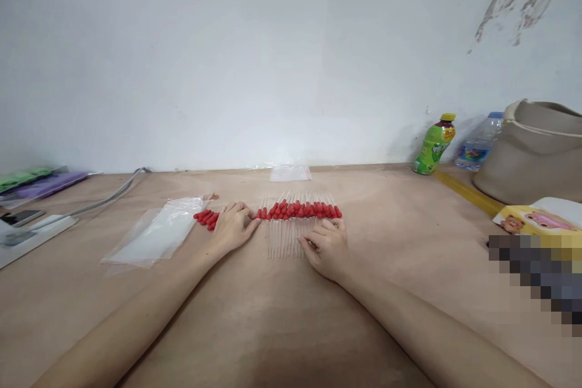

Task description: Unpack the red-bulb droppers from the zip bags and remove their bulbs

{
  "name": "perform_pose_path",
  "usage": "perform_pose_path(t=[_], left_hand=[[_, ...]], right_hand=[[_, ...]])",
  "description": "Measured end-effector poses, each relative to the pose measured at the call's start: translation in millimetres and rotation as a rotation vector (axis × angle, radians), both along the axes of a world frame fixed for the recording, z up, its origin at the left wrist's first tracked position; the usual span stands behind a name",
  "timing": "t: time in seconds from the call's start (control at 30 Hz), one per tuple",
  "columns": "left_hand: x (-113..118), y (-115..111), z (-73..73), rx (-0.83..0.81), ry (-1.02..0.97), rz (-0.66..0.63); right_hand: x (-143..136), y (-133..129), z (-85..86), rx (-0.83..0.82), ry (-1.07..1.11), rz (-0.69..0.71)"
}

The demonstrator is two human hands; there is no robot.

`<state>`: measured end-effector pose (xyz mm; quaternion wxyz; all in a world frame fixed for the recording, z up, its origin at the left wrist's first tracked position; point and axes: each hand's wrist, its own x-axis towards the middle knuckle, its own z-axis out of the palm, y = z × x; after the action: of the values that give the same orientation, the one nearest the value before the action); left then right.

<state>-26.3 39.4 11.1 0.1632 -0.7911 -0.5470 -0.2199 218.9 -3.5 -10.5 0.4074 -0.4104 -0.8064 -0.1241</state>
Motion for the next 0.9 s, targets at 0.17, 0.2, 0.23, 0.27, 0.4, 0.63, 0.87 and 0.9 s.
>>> perform_pose_path(t=[0.17, 0.2, 0.23, 0.27, 0.4, 0.63, 0.87, 0.9], left_hand=[[0.3, -15.5, 7.4, 0.124, -0.046, 0.104], [-0.3, -20.7, 8.5, 0.147, -0.053, 0.1], [-0.9, -26.5, 8.9, 0.166, -0.057, 0.08], [-1.2, -32.6, 8.3, 0.181, -0.058, 0.04], [1.7, -54.9, -0.3, 0.213, -0.056, -0.208], [6.6, -58.3, -6.7, 0.263, -0.073, -0.525], [-1.2, -53.7, -6.1, 0.214, -0.09, -0.57], [-0.5, -54.6, -5.3, 0.185, -0.1, -0.57]], right_hand=[[1.2, 1.3, -2.5, -0.009, 0.065, 0.021], [1.7, 2.1, -3.4, -0.014, 0.091, 0.043], [2.1, 3.0, -4.1, -0.018, 0.115, 0.069], [2.6, 3.8, -4.6, -0.019, 0.137, 0.092], [4.4, 4.9, -2.6, 0.007, 0.108, 0.107], [5.5, 1.5, 4.7, -0.037, -0.226, 0.238], [3.6, 2.1, 2.7, -0.023, -0.21, 0.341], [3.3, 2.0, 2.8, -0.021, -0.206, 0.348]])
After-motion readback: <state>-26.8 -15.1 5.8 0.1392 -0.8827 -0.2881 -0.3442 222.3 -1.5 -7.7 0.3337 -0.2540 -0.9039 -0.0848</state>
